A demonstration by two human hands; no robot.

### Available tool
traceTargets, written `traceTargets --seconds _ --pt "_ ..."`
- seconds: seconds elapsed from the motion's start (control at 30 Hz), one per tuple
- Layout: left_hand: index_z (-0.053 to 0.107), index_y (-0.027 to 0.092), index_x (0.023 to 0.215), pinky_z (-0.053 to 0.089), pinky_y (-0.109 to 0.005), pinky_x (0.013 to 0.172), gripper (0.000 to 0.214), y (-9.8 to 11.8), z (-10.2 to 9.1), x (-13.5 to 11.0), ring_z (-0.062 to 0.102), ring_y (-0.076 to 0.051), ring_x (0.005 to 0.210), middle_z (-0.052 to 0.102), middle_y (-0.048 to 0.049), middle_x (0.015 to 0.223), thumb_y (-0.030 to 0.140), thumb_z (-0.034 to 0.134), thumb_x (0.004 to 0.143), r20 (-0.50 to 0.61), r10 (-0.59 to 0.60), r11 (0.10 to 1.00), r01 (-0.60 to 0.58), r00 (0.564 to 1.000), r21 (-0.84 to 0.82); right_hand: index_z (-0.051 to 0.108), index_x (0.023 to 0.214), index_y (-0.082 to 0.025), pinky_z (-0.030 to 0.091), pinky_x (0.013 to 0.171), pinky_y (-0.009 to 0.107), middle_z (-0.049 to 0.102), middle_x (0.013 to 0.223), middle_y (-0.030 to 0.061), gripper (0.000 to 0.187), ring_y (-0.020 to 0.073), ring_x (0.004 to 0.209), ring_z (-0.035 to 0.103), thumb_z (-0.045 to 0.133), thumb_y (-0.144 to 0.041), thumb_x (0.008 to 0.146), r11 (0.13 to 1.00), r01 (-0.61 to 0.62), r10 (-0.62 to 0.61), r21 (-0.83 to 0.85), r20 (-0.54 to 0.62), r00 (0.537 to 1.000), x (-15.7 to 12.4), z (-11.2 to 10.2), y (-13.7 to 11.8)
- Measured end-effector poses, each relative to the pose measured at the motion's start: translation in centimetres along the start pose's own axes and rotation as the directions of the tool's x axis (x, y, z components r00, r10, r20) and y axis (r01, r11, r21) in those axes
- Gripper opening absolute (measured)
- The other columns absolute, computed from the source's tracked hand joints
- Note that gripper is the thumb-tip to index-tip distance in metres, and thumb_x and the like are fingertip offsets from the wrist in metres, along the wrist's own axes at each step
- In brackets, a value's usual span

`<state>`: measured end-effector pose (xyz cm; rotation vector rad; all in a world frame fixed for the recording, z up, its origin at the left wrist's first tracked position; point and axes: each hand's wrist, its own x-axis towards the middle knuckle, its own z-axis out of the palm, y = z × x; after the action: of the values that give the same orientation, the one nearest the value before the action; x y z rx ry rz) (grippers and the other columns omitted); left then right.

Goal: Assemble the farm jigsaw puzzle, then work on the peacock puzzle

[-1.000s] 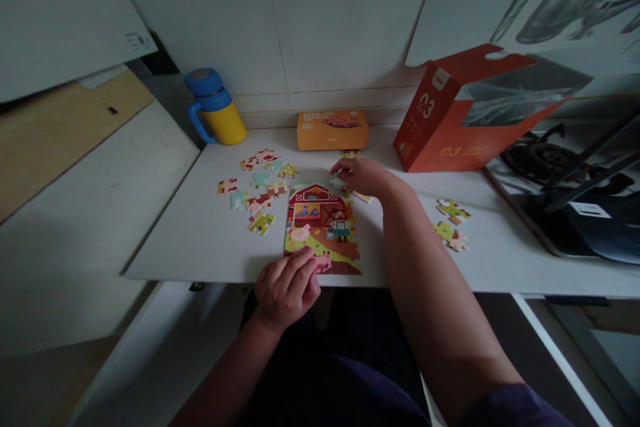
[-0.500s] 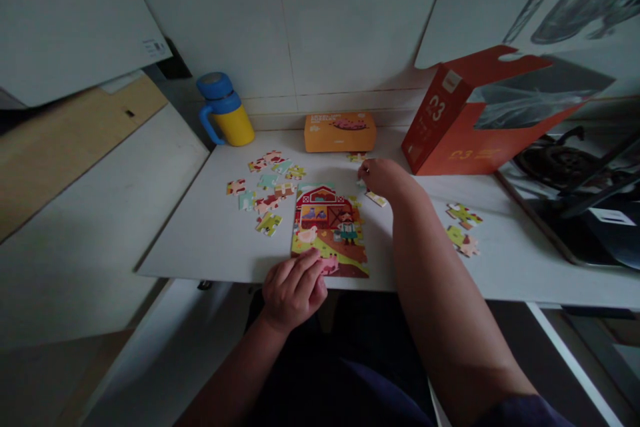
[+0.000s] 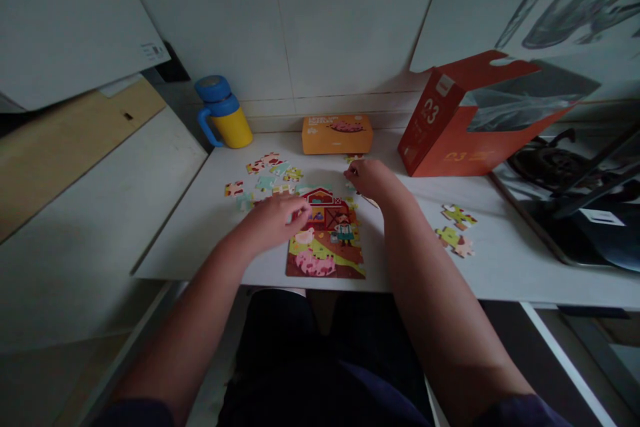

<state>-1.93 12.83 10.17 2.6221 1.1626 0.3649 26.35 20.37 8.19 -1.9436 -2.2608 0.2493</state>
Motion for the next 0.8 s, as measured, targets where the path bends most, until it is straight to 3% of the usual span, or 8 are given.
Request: traceTargets --seconds 0.13,0.2,0.27,0.43,0.73,0.8 --pt "0.071 0.016 0.131 0.050 -0.039 0.108 0.037 -7.6 -2.8 6.6 0.068 -0.030 0.122 0.074 -0.0144 0.133 0.027 0.057 0.098 0.178 -0.234 0.949 0.185 0.956 0.256 0.080 0.115 -0.016 0.044 0.074 0.030 0.082 0.111 0.0178 0.036 0.0256 0.095 0.074 0.051 -0.035 0.107 0.999 -0.036 0.036 0.003 -0.026 0.999 -0.1 -0.6 0.3" --pt "0.064 0.012 0.144 0.044 -0.036 0.115 0.055 -10.5 -3.8 9.1 0.063 -0.031 0.132 0.064 -0.0183 0.149 0.025 0.064 0.091 0.202 -0.291 0.910 0.205 0.935 0.361 0.080 0.118 -0.016 0.045 0.076 0.030 0.082 0.112 0.0182 0.037 0.0255 0.097 0.075 0.051 -0.035 0.107 0.998 -0.055 0.056 0.017 -0.039 0.998 -0.1 -0.8 0.6" --pt "0.059 0.013 0.151 0.042 -0.034 0.116 0.068 -12.5 -4.6 11.0 0.060 -0.031 0.135 0.059 -0.0182 0.156 0.027 0.068 0.086 0.286 -0.275 0.905 0.147 0.918 0.399 0.080 0.119 -0.016 0.045 0.077 0.030 0.082 0.113 0.0185 0.037 0.0259 0.099 0.075 0.051 -0.035 0.107 0.997 -0.071 0.073 0.036 -0.052 0.996 -0.1 -1.0 0.9" --pt "0.066 0.021 0.145 0.046 -0.035 0.108 0.077 -15.2 -5.3 13.7 0.061 -0.032 0.128 0.068 -0.0119 0.146 0.035 0.080 0.070 0.478 -0.257 0.922 0.064 0.840 0.383 0.081 0.117 -0.016 0.045 0.077 0.030 0.081 0.115 0.0188 0.038 0.0266 0.101 0.074 0.050 -0.036 0.107 0.994 -0.095 0.098 0.047 -0.080 0.992 0.0 -1.1 1.4" --pt "0.068 0.023 0.135 0.051 -0.028 0.078 0.075 -17.9 -5.4 14.7 0.069 -0.024 0.098 0.075 -0.0095 0.131 0.046 0.079 0.065 0.549 -0.267 0.944 0.099 0.792 0.315 0.081 0.108 -0.017 0.041 0.069 0.031 0.083 0.104 0.0159 0.034 0.0258 0.091 0.074 0.053 -0.037 0.106 0.994 -0.061 0.070 0.090 -0.105 0.992 0.2 -1.0 1.4" --pt "0.071 0.024 0.127 0.051 -0.028 0.074 0.070 -18.0 -5.5 14.5 0.069 -0.023 0.092 0.078 -0.0077 0.121 0.050 0.081 0.064 0.530 -0.261 0.946 0.105 0.807 0.307 0.081 0.105 -0.018 0.040 0.067 0.030 0.083 0.096 0.0132 0.033 0.0237 0.086 0.074 0.054 -0.037 0.106 0.992 -0.034 0.047 0.124 -0.096 0.994 0.1 -1.1 1.2"
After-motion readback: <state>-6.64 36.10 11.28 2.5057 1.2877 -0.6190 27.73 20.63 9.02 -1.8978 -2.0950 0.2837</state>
